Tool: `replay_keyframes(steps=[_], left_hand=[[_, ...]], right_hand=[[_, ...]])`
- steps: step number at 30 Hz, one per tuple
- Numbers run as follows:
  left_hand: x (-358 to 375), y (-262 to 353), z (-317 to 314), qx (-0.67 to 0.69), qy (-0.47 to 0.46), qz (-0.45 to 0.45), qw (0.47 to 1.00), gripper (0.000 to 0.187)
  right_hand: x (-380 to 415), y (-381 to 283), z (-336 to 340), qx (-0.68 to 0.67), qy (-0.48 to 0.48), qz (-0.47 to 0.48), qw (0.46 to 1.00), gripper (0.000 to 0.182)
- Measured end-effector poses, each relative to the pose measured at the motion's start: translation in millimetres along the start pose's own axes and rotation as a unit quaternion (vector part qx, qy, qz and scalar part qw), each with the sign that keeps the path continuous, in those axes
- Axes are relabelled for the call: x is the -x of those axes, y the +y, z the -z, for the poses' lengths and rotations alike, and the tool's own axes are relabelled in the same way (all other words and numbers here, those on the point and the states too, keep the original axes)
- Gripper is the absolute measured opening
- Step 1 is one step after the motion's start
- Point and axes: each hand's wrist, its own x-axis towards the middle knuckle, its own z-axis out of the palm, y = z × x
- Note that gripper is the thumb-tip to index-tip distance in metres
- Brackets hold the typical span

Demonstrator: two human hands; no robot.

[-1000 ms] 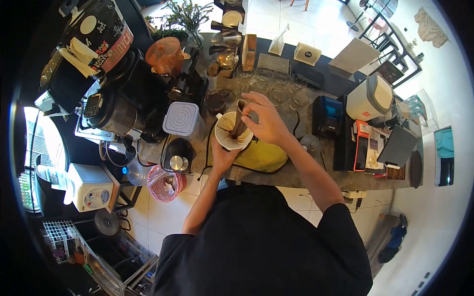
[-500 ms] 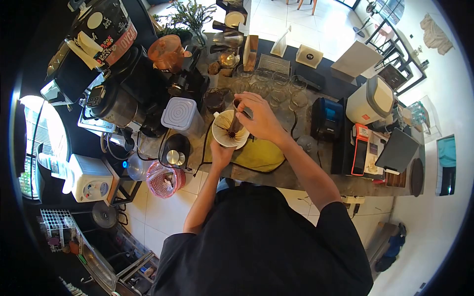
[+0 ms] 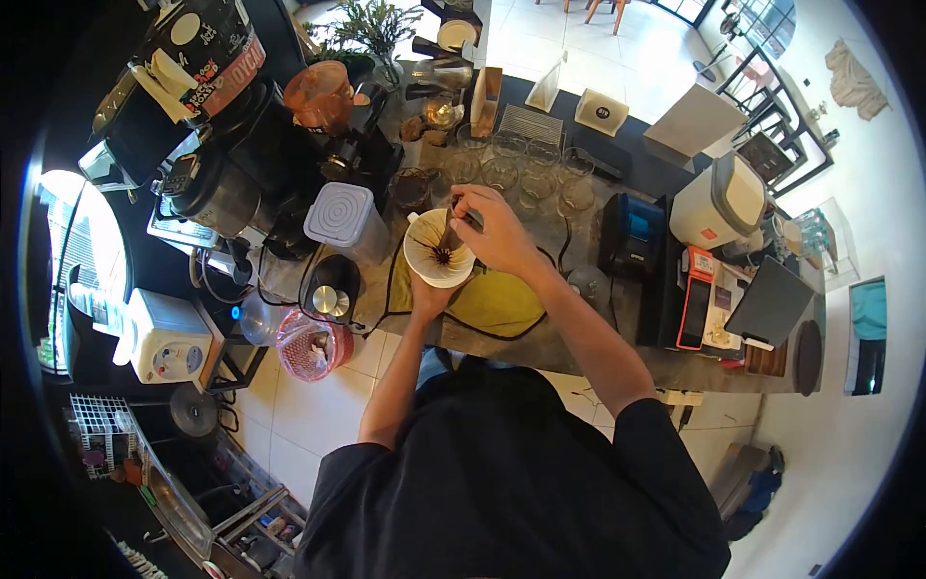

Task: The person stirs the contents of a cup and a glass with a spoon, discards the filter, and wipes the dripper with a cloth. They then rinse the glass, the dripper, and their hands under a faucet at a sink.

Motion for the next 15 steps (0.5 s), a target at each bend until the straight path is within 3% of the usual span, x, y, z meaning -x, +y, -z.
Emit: replay_keyframes(steps=[2,5,7,8,10,15], left_hand=[[-1.6,-0.2,-3.3,-0.027,0.013,-0.025,0.999,0.074],[-3.4,-5.4,-8.0,0.036,0.021,-0.021,0.999,0.07],[-4.1,13.7,-17.2,0.156,0.105,0.01,0.982,0.056],[-1.8,10.3,-15.9,0.156,0.107,0.011,0.982,0.056],[1.7,2.7,-10.1,0.033,0.087,-0.031,0.995,0.054],[6.9,17.8,-12.2,0.074,0.097,-0.006,0.993,0.05]], right_hand=[[0.3,1.8,-0.4,-0.019,-0.002,-0.017,1.0,0.014],[0.3,2.1,1.1,-0.028,-0.006,-0.029,0.999,0.013],[0.6,-0.6,3.9,-0.023,-0.005,-0.023,0.999,0.014],[1.6,-2.3,4.6,-0.02,-0.005,-0.018,1.0,0.014],[1.5,-7.1,6.3,-0.022,-0.008,-0.017,1.0,0.014],[-0.1,-25.2,11.5,-0.034,-0.017,0.001,0.999,0.013]])
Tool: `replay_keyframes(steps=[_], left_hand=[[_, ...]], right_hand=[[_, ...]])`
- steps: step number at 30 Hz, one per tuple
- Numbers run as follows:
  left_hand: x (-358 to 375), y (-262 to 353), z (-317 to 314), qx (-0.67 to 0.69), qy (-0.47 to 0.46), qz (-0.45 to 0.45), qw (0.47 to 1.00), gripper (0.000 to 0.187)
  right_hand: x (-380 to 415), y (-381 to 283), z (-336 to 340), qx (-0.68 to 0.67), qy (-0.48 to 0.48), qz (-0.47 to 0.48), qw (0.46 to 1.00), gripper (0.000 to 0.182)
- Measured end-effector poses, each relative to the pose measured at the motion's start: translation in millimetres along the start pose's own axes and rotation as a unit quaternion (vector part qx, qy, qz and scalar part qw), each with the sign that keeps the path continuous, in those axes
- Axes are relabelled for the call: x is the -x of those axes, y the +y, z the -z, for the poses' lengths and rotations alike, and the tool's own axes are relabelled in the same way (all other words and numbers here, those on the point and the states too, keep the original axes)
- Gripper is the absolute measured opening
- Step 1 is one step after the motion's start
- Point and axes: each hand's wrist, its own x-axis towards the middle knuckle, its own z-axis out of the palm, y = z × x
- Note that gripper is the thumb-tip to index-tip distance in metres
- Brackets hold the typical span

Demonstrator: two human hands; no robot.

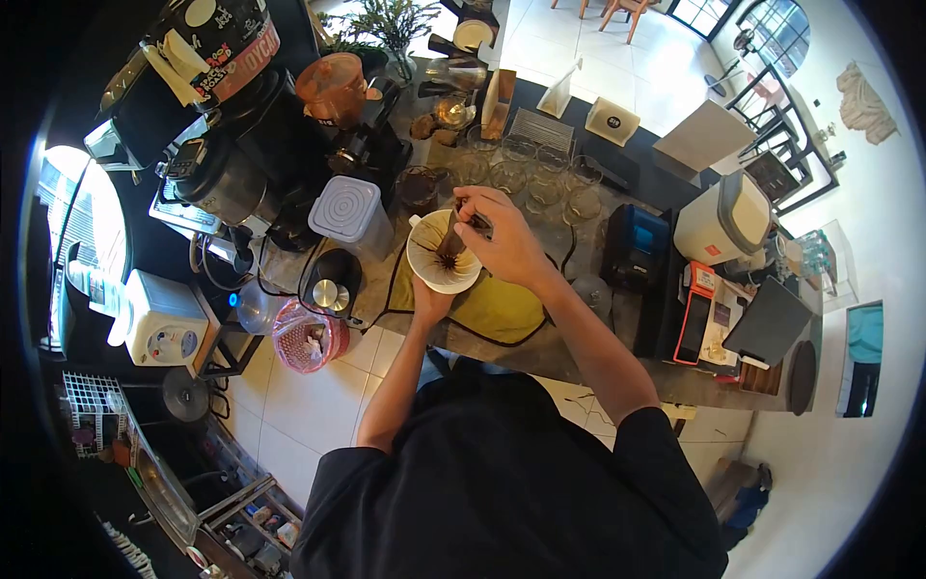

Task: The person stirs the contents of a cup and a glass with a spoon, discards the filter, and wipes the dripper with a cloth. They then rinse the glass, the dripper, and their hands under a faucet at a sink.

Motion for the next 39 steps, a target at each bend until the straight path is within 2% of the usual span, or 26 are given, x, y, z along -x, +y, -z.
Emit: replay_keyframes(steps=[5,7,9,11,17,20,22,25,29,31,33,34,35,37,39], left_hand=[[11.5,51.8,4.8,0.03,0.036,0.027,0.999,0.051],[22.5,68.2,17.2,-0.084,0.05,0.022,0.995,0.054],[37.6,76.0,35.0,-0.121,0.086,0.028,0.988,0.054],[51.0,86.3,53.2,-0.055,0.106,0.039,0.992,0.055],[102.4,99.9,142.9,-0.178,0.181,0.085,0.963,0.057],[135.3,98.7,194.7,-0.221,0.216,0.105,0.945,0.058],[157.9,102.3,228.3,-0.198,0.271,0.045,0.941,0.06],[185.0,113.1,279.1,-0.151,0.313,0.014,0.938,0.059],[210.9,143.3,338.0,-0.138,0.358,0.027,0.923,0.062],[217.6,157.9,361.1,-0.146,0.361,-0.002,0.921,0.06],[221.3,167.8,379.7,-0.117,0.43,0.007,0.895,0.063],[230.6,159.4,394.6,-0.179,0.42,0.015,0.89,0.067],[236.6,153.3,403.4,-0.179,0.428,0.018,0.886,0.067],[245.9,140.8,422.5,-0.175,0.461,-0.007,0.87,0.071],[255.8,122.9,444.2,-0.182,0.479,-0.005,0.859,0.076]], right_hand=[[-2.6,-39.3,-3.5,-0.006,-0.034,0.033,0.999,0.01],[-4.4,-55.0,-12.3,-0.027,-0.048,0.043,0.998,0.01],[-6.5,-72.3,-30.0,-0.054,-0.07,0.055,0.995,0.01],[-8.8,-89.4,-50.0,-0.054,-0.087,0.058,0.993,0.01],[-22.4,-133.9,-140.0,-0.082,-0.134,0.167,0.973,0.011],[-29.5,-157.5,-196.7,-0.126,-0.162,0.192,0.96,0.012],[-32.0,-177.1,-239.0,-0.15,-0.186,0.192,0.952,0.012],[-33.1,-202.1,-299.5,-0.176,-0.222,0.199,0.938,0.013],[-32.8,-223.1,-376.4,-0.226,-0.272,0.189,0.916,0.011],[-34.2,-232.2,-412.6,-0.289,-0.272,0.157,0.904,0.01],[-39.3,-239.1,-440.9,-0.28,-0.304,0.162,0.896,0.008],[-41.9,-239.9,-457.8,-0.324,-0.314,0.113,0.885,0.007],[-43.4,-238.7,-474.4,-0.366,-0.324,0.059,0.871,0.006],[-53.1,-242.5,-500.3,-0.383,-0.34,0.045,0.858,0.004],[-64.5,-248.6,-521.6,-0.43,-0.355,-0.067,0.827,0.005]])
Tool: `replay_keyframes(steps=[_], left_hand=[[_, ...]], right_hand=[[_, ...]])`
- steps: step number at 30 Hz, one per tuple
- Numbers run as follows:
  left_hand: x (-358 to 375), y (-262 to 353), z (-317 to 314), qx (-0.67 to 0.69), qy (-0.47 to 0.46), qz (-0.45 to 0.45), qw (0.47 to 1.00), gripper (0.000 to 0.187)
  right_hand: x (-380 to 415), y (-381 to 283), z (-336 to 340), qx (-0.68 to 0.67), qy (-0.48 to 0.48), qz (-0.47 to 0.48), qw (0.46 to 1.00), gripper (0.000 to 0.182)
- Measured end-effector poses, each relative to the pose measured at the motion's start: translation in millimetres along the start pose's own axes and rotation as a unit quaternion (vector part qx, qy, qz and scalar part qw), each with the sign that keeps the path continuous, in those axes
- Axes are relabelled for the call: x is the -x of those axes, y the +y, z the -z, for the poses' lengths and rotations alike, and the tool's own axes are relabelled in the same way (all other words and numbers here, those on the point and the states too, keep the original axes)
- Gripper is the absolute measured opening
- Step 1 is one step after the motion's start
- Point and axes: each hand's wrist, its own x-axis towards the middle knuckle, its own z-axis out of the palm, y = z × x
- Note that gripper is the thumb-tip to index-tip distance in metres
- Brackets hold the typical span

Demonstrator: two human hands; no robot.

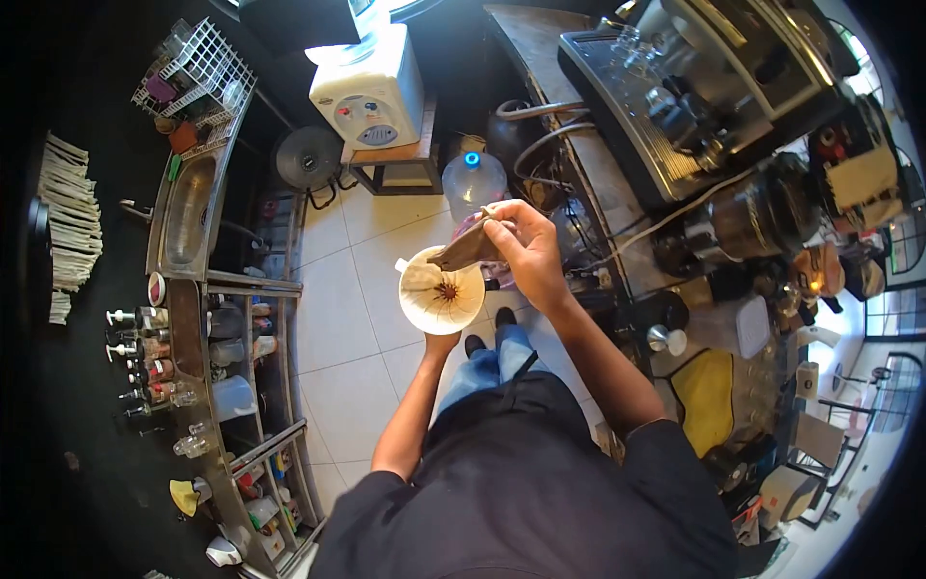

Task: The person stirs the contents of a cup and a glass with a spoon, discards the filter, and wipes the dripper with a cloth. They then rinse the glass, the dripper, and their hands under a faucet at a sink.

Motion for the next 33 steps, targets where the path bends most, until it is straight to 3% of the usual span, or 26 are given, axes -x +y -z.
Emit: replay_keyframes(steps=[2,3,8,11,16,18,20,24,26,28,31,33], left_hand=[[-3.5,-38.6,13.4,-0.121,0.005,-0.045,0.992,0.062],[-0.2,-77.1,25.8,-0.146,-0.025,-0.049,0.988,0.066],[-18.6,-132.8,24.2,-0.095,-0.007,0.004,0.995,0.067],[-24.5,-177.9,22.5,-0.065,-0.001,0.043,0.997,0.067],[-2.0,-222.9,45.2,-0.049,-0.008,0.105,0.993,0.069],[11.2,-225.4,53.5,-0.044,-0.005,0.127,0.991,0.069],[22.3,-217.8,63.5,-0.039,-0.001,0.153,0.987,0.07],[7.6,-183.5,66.1,-0.024,0.027,0.186,0.982,0.071],[-3.2,-156.1,62.3,-0.022,0.056,0.185,0.981,0.071],[-38.3,-130.8,61.0,-0.018,0.078,0.179,0.981,0.072],[-65.5,-84.1,70.5,0.002,0.108,0.159,0.981,0.072],[-76.8,-56.3,81.4,0.018,0.129,0.134,0.982,0.073]], right_hand=[[-24.6,14.5,3.6,0.02,-0.001,0.007,1.0,0.008],[-36.8,22.5,7.9,0.008,0.017,-0.013,1.0,0.009],[-87.4,80.6,53.8,-0.068,0.057,-0.094,0.992,0.007],[-101.8,151.7,96.8,-0.031,0.083,-0.168,0.982,0.007],[-97.2,360.6,173.0,0.147,0.101,-0.22,0.959,0.006],[-86.7,441.0,199.5,0.239,0.078,-0.206,0.946,0.016],[-77.3,453.5,203.8,0.458,0.039,-0.188,0.868,0.022],[-78.4,408.4,177.8,0.336,-0.02,-0.257,0.906,0.023],[-80.9,343.2,138.6,0.175,-0.058,-0.283,0.941,0.025],[-93.1,246.1,77.9,0.11,-0.074,-0.244,0.961,0.027],[-105.2,148.4,16.5,0.04,-0.178,-0.187,0.965,0.027],[-121.9,105.0,-18.6,0.148,-0.269,-0.096,0.947,0.043]])
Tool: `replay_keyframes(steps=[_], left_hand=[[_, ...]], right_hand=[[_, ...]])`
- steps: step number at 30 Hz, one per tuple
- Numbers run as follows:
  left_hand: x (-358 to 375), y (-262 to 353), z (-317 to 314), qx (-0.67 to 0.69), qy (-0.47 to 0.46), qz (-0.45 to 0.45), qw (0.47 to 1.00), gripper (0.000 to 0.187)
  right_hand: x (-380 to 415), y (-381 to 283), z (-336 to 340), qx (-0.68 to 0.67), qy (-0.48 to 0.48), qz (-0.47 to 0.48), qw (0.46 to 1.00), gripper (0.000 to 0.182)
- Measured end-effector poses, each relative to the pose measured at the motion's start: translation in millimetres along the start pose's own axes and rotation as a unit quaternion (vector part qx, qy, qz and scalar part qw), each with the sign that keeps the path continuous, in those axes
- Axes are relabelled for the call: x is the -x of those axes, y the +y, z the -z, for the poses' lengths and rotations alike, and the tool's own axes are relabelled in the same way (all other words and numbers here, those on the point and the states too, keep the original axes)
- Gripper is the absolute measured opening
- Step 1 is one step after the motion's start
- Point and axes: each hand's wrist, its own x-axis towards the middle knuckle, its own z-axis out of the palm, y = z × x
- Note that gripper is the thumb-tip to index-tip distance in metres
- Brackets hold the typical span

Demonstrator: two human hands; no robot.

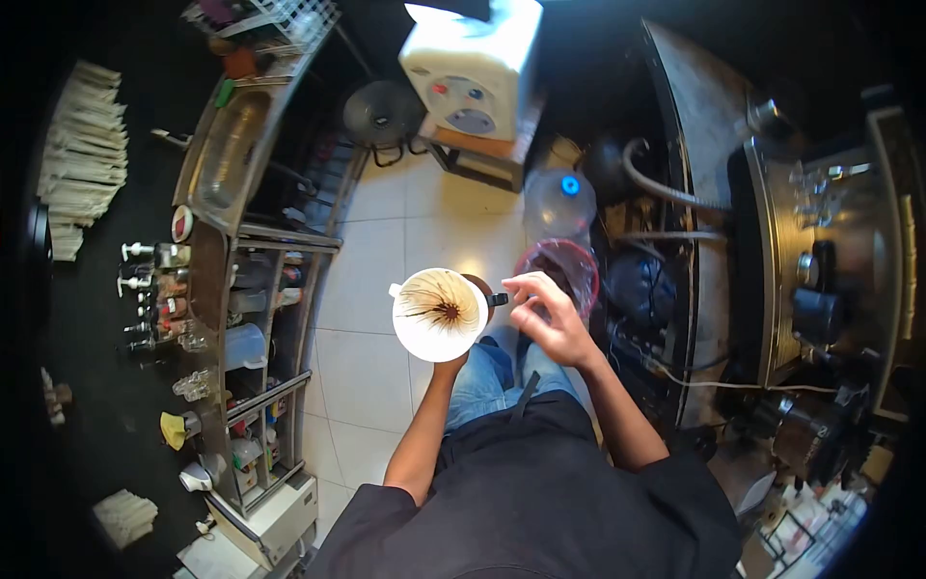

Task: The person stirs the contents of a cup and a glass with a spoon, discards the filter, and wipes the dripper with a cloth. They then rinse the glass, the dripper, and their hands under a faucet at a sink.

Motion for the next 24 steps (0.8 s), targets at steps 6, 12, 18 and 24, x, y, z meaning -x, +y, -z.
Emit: replay_keyframes(steps=[6,12,18,24], left_hand=[[-51.0,64.1,55.5,0.06,0.096,-0.057,0.992,0.075],[-119.2,99.1,168.4,0.129,0.172,-0.092,0.972,0.076],[-188.8,147.5,300.7,0.11,0.253,-0.145,0.95,0.071],[-243.3,177.6,422.8,-0.067,0.323,-0.208,0.921,0.073]], right_hand=[[-90.1,-90.3,-80.3,0.266,-0.093,0.134,0.95,0.121],[-209.3,-106.2,-204.6,0.308,-0.133,0.205,0.919,0.117],[-325.3,-115.7,-322.0,0.267,-0.154,0.216,0.927,0.117],[-445.2,-122.4,-409.8,0.196,-0.166,0.273,0.927,0.119]])
